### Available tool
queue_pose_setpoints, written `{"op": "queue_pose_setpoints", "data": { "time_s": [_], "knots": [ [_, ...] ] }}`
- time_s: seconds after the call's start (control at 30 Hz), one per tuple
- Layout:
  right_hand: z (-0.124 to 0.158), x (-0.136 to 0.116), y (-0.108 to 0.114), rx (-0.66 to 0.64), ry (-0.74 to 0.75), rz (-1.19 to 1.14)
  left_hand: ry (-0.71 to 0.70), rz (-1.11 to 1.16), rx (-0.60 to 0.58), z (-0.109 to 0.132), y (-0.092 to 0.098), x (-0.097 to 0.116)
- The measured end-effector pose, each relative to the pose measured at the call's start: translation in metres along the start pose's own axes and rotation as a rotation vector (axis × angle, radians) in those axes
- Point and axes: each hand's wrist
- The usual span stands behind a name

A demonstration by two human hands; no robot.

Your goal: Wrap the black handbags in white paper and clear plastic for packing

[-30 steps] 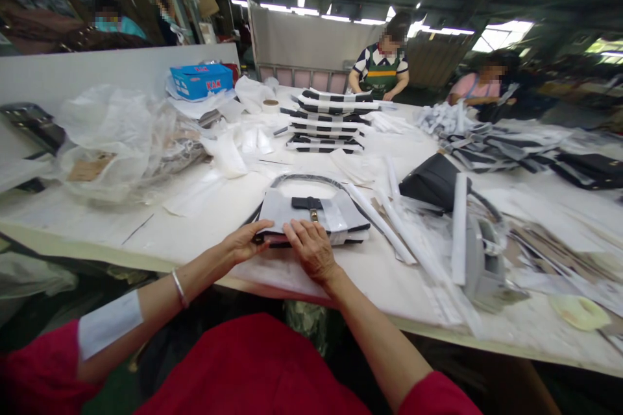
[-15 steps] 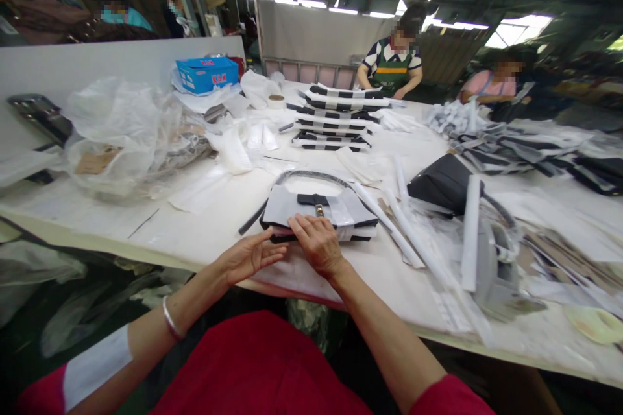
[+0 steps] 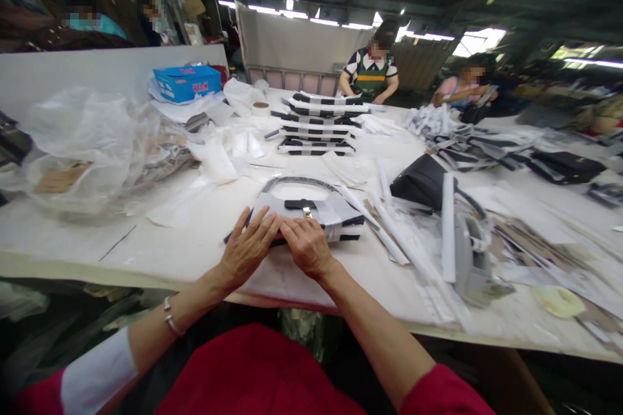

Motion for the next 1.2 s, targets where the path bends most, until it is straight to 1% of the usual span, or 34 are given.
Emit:
{"op": "queue_pose_setpoints", "data": {
  "time_s": [0.13, 0.23, 0.33, 0.47, 0.63, 0.77, 0.97, 1.07, 1.2],
  "knots": [
    [-0.001, -0.002, -0.002, 0.005, -0.022, -0.007, -0.008, -0.013, 0.041, -0.003, -0.010, -0.013],
    [0.001, -0.005, -0.007, 0.000, -0.043, -0.033, 0.004, -0.030, 0.056, 0.000, -0.013, -0.016],
    [0.003, -0.009, -0.011, 0.000, -0.068, -0.056, -0.017, -0.080, 0.049, 0.005, -0.016, -0.018],
    [0.011, -0.013, -0.014, -0.003, -0.084, -0.059, -0.050, -0.134, 0.067, 0.013, -0.024, -0.017],
    [0.033, -0.023, -0.024, 0.031, -0.124, -0.063, -0.121, -0.167, 0.100, 0.029, -0.038, -0.013],
    [0.045, -0.028, -0.031, 0.040, -0.153, -0.067, -0.128, -0.183, 0.135, 0.037, -0.044, -0.010],
    [0.043, -0.027, -0.031, 0.024, -0.154, -0.081, -0.206, -0.263, 0.243, 0.038, -0.043, -0.010],
    [0.042, -0.028, -0.029, 0.034, -0.153, -0.074, -0.173, -0.293, 0.227, 0.037, -0.036, 0.000],
    [0.042, -0.028, -0.030, 0.053, -0.133, -0.076, -0.109, -0.309, 0.185, 0.028, -0.017, 0.020]
  ]
}}
Point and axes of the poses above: each hand's wrist, its own z-axis away from the middle knuckle, its own y-axis out of the back of the hand, x = y × z, and after that the axes turned 10 degrees about -y, right-handed
